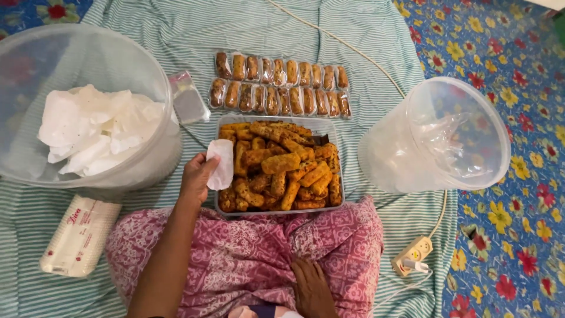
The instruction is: Wrapping fried snacks in paper slips and placing them into small plastic sleeves for individual packaging.
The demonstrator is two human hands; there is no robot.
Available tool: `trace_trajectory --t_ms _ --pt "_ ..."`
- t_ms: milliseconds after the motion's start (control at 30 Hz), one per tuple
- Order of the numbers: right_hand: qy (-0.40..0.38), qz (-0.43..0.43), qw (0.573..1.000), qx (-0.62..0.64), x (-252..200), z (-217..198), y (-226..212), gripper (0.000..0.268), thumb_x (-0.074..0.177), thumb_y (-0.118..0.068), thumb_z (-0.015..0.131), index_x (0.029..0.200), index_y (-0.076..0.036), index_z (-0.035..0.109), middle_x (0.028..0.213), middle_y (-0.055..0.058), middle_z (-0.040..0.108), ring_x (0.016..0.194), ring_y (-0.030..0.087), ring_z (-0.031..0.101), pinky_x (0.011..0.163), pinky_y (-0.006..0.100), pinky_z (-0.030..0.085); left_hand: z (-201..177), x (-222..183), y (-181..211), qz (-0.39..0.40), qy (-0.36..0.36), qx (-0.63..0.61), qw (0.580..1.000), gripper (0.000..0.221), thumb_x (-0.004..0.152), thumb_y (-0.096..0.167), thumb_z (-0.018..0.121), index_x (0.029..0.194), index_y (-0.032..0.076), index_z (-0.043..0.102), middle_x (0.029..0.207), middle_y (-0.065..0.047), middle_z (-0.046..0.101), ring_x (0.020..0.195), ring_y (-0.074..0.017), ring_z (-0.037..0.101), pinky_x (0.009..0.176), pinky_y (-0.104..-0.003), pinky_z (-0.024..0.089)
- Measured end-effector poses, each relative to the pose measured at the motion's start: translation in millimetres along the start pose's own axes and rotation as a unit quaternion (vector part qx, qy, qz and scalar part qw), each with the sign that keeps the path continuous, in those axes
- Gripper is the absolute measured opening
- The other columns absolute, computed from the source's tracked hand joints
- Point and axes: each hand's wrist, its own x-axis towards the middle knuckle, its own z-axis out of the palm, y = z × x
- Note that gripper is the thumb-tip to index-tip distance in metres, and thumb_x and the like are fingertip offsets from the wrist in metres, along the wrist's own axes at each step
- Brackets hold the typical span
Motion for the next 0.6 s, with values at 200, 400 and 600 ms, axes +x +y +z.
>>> trace_trajectory --t_ms 200,400,600 --pt "0.092 -0.029 0.995 -0.008 -6 18 9 0.038 0.072 -0.009 0.061 0.109 -0.004 0.054 0.107 0.019 0.055 0.099 0.041 0.053 0.097 0.051 0.043 8 -13 13 -0.011 0.001 0.031 0.999 0.031 0.085 0.023 0.076 0.112 0.008 0.072 0.093 -0.004 0.073 0.078 -0.0163 0.067 0.066 -0.035 0.051" --pt "0.087 -0.011 0.996 -0.005 -3 1 -2 0.015 0.078 -0.013 0.057 0.090 -0.012 0.048 0.089 0.013 0.051 0.086 0.036 0.051 0.084 0.046 0.044 6 -8 5 -0.010 -0.025 0.017 0.999 0.027 0.086 0.024 0.077 0.108 0.010 0.071 0.091 -0.003 0.074 0.076 -0.0162 0.067 0.062 -0.035 0.051" --pt "0.000 0.006 1.000 -0.019 -5 -2 -2 0.052 0.100 -0.019 0.050 0.150 -0.009 0.042 0.166 0.012 0.029 0.151 0.037 0.027 0.117 0.056 0.023 3 -13 13 -0.013 0.008 0.032 0.999 0.026 0.084 0.023 0.078 0.105 0.009 0.071 0.090 -0.003 0.072 0.077 -0.0166 0.066 0.065 -0.035 0.050"
